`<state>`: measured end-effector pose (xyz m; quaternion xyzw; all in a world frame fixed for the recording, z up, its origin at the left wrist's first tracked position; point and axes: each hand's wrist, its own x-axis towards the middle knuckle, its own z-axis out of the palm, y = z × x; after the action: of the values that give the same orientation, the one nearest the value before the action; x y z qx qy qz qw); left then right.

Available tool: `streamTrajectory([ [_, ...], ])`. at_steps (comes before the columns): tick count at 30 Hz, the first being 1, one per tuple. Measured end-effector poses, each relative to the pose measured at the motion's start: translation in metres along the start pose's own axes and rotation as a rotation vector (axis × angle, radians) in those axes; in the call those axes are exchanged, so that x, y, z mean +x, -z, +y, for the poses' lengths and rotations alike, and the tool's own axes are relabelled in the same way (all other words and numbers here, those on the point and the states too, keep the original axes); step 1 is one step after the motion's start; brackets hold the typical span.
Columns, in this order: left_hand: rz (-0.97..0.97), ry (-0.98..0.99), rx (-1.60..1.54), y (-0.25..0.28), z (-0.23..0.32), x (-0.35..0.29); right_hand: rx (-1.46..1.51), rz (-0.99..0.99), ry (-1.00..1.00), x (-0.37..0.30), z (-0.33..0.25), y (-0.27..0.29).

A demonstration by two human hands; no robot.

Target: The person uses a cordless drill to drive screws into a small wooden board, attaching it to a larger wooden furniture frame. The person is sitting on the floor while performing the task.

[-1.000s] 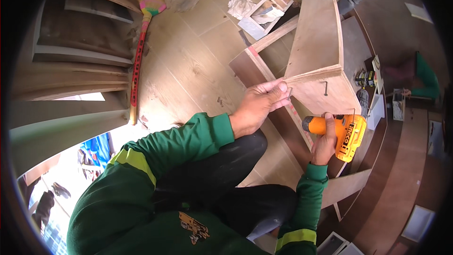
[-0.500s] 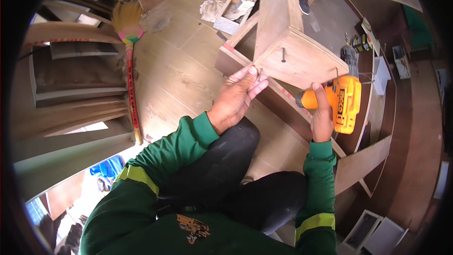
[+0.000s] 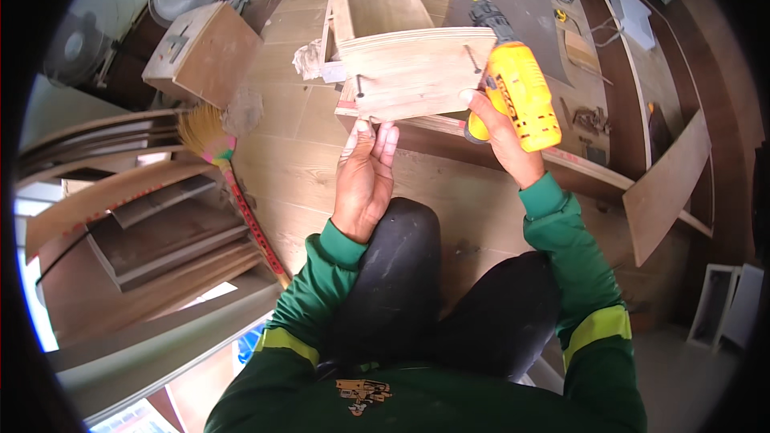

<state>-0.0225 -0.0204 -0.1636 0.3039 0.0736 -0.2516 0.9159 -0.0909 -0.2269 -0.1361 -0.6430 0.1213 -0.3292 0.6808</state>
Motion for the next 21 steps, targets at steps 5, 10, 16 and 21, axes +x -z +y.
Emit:
streamTrajectory([
  [5, 0.028, -0.024, -0.008, -0.003, 0.002, -0.001, -0.183, -0.079, 0.018, -0.005, -0.008, 0.006],
  [10, 0.006, -0.025, -0.011, 0.001, 0.000, 0.004, -0.014, -0.067, 0.024, -0.001, 0.006, 0.006],
  [16, -0.010, -0.040, -0.030, 0.005, 0.001, 0.007, 0.135, -0.068, -0.099, -0.002, 0.018, 0.010],
  [21, -0.060, -0.050, -0.046, 0.009, 0.001, 0.010, 0.163, -0.094, -0.077, -0.006, 0.015, 0.015],
])
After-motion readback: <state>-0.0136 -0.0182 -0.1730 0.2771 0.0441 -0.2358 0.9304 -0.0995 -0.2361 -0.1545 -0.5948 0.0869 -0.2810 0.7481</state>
